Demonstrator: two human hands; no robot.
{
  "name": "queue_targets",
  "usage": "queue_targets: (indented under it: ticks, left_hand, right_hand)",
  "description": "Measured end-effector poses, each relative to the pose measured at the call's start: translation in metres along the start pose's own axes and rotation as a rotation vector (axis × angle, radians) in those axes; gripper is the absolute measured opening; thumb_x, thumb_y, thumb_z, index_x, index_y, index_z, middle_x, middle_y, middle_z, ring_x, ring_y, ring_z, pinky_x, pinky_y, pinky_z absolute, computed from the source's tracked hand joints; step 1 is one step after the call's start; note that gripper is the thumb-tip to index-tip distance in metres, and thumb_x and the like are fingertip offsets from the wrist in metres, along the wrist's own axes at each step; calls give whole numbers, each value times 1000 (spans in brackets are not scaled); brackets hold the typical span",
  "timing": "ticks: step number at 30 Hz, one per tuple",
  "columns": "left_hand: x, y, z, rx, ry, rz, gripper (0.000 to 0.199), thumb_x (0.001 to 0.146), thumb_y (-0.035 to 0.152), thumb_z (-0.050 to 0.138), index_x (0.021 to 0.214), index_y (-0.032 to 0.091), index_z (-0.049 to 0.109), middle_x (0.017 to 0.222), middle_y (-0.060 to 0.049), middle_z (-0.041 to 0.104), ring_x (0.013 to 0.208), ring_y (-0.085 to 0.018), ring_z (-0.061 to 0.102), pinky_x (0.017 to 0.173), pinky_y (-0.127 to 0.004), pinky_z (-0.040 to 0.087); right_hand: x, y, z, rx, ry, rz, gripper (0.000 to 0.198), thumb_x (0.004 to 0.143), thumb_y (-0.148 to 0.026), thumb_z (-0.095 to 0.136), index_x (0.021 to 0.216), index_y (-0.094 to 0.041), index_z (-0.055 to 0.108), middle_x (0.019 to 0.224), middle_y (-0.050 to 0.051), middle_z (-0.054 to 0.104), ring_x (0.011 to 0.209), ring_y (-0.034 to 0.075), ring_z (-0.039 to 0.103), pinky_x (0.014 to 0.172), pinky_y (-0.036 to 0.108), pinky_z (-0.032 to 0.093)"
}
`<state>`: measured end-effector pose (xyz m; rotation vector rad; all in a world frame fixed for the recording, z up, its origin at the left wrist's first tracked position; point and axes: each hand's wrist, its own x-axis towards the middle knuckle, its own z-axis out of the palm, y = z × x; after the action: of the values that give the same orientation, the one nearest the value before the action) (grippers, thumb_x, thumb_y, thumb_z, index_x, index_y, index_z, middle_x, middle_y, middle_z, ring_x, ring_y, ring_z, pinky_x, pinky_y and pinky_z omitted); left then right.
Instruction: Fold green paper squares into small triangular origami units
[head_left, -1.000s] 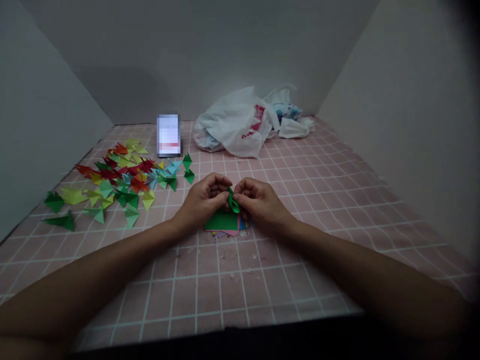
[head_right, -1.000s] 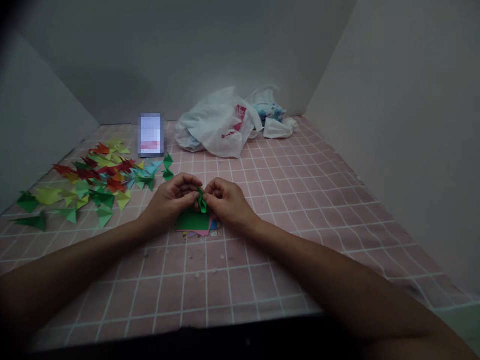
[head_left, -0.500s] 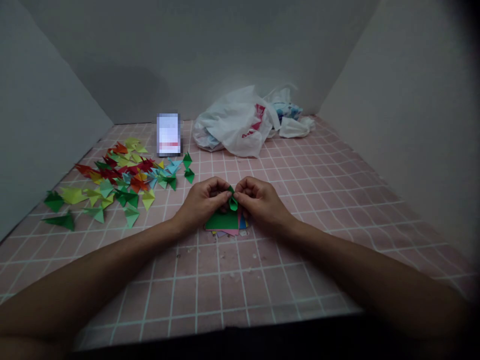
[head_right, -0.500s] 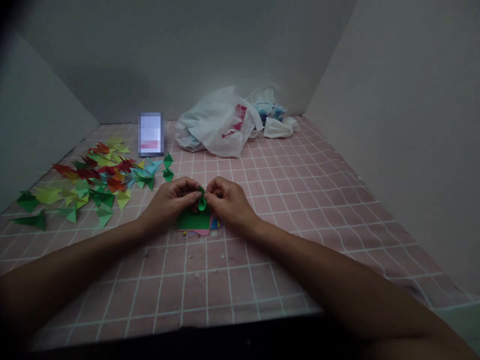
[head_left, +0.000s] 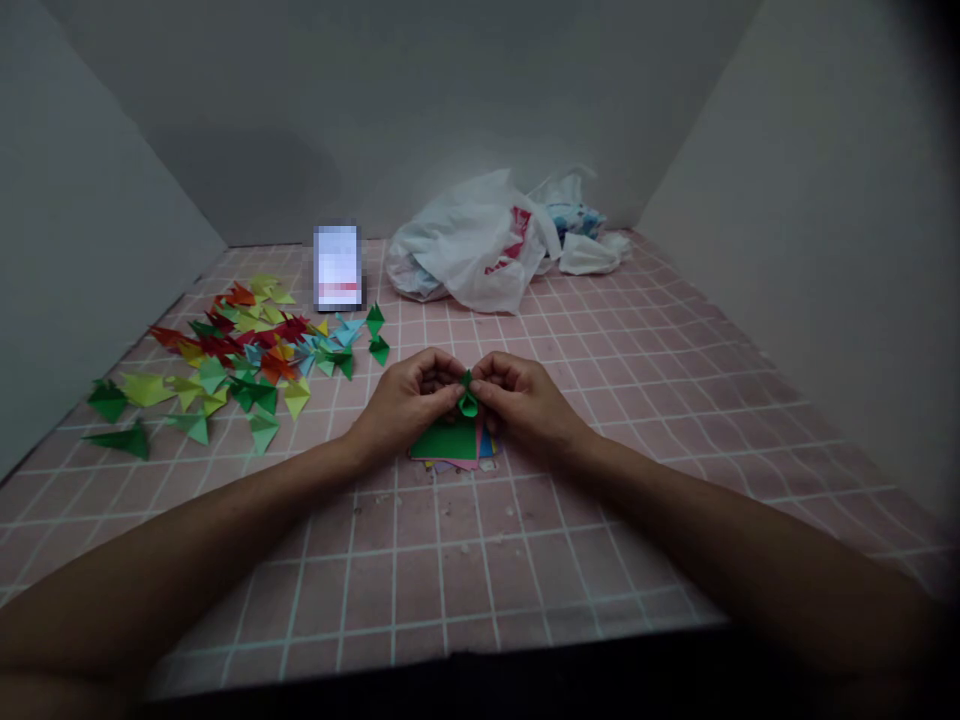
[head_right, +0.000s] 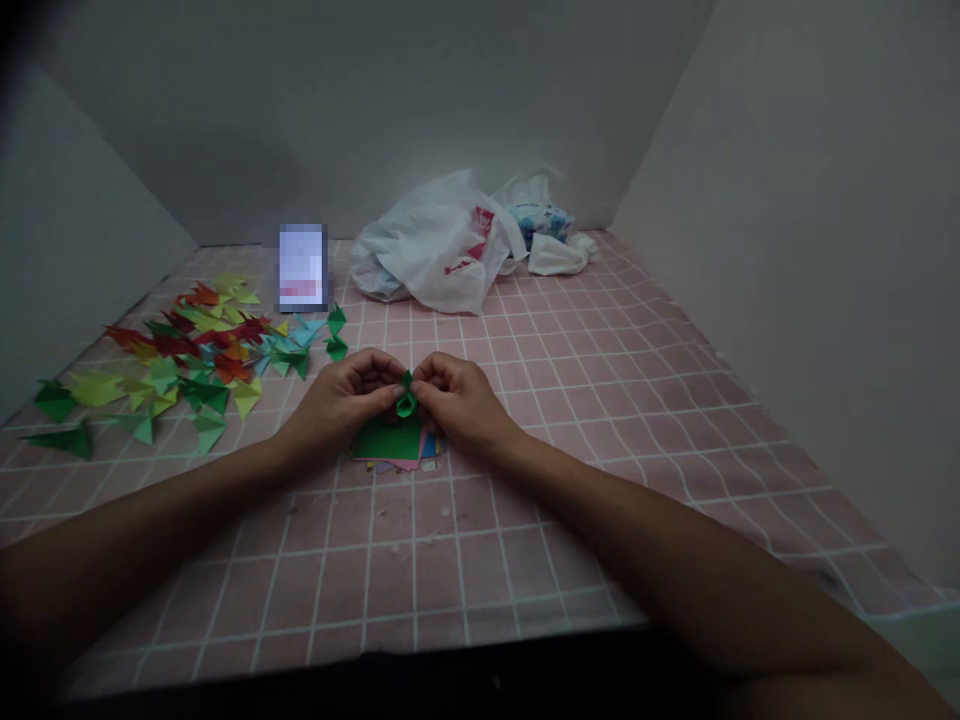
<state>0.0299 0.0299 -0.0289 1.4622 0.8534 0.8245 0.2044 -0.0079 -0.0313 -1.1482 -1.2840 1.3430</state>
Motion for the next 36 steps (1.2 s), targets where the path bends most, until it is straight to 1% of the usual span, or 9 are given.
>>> queue_targets:
  ticks: [4, 8, 12, 16, 20, 23, 26, 32, 36]
  left_hand:
    - [0, -1, -1, -70, -26, -28, 20, 78, 24, 73, 93, 16, 62, 75, 2, 66, 63, -10, 63, 61, -23, 52]
    - [0, -2, -2, -91, -30, -53, 21, 79, 26, 74, 96, 16, 64, 77, 1, 69, 65, -11, 66, 63, -24, 54]
    - [0, 0, -2, -76, -19, -94, 18, 79, 29, 75, 88, 15, 67, 74, 1, 68, 61, -10, 64, 61, -24, 53]
    - [0, 3, -2, -67, -12, -99, 19, 75, 29, 77, 81, 15, 65, 69, 2, 65, 57, -9, 61, 57, -22, 50]
    - [-2, 6, -1, 15, 0, -76, 19, 73, 30, 75, 80, 15, 65, 66, 3, 63, 54, -9, 56, 53, -21, 45]
    - [-3, 8, 0, 110, 20, -57, 17, 74, 31, 71, 78, 16, 64, 65, 3, 59, 52, -8, 50, 49, -21, 39]
    - [-5, 10, 2, 192, 37, -42, 13, 74, 29, 68, 76, 16, 64, 64, 3, 57, 53, -9, 46, 48, -20, 36]
    - [-7, 13, 3, 277, 27, -1, 11, 74, 27, 64, 75, 16, 65, 67, 1, 59, 61, -11, 50, 53, -22, 38]
    - [-6, 12, 2, 279, 19, 10, 11, 75, 27, 65, 75, 16, 66, 67, 1, 59, 61, -11, 49, 53, -22, 37]
  right_hand:
    - [-1, 0, -1, -15, -4, 3, 11, 85, -28, 63, 80, -21, 56, 57, -6, 56, 44, 10, 51, 43, 23, 39]
    - [-1, 1, -1, -51, 3, -26, 13, 86, -29, 63, 80, -21, 55, 58, -5, 56, 46, 10, 51, 46, 25, 40]
    - [-1, 2, -1, -91, 20, -87, 15, 86, -32, 64, 80, -22, 56, 61, -5, 55, 51, 11, 51, 49, 25, 40]
    - [-2, 2, -1, -89, 12, -87, 16, 86, -34, 63, 80, -21, 56, 62, -5, 54, 52, 11, 51, 50, 26, 40]
    - [-2, 1, 0, -80, -18, -65, 17, 87, -36, 62, 80, -21, 55, 64, -5, 52, 51, 11, 49, 49, 26, 39]
    - [1, 3, -1, -118, -2, -116, 18, 85, -36, 64, 81, -21, 56, 68, -4, 53, 58, 12, 49, 53, 26, 39]
    - [2, 4, -2, -180, 18, -162, 19, 83, -35, 69, 80, -20, 58, 73, -2, 57, 66, 13, 50, 59, 27, 40]
    - [1, 1, -3, -241, 13, -198, 18, 84, -34, 68, 80, -20, 58, 74, -2, 56, 67, 13, 49, 61, 28, 39]
    - [0, 1, -4, -284, 5, -208, 17, 86, -32, 65, 78, -20, 58, 73, -2, 56, 68, 13, 49, 63, 28, 39]
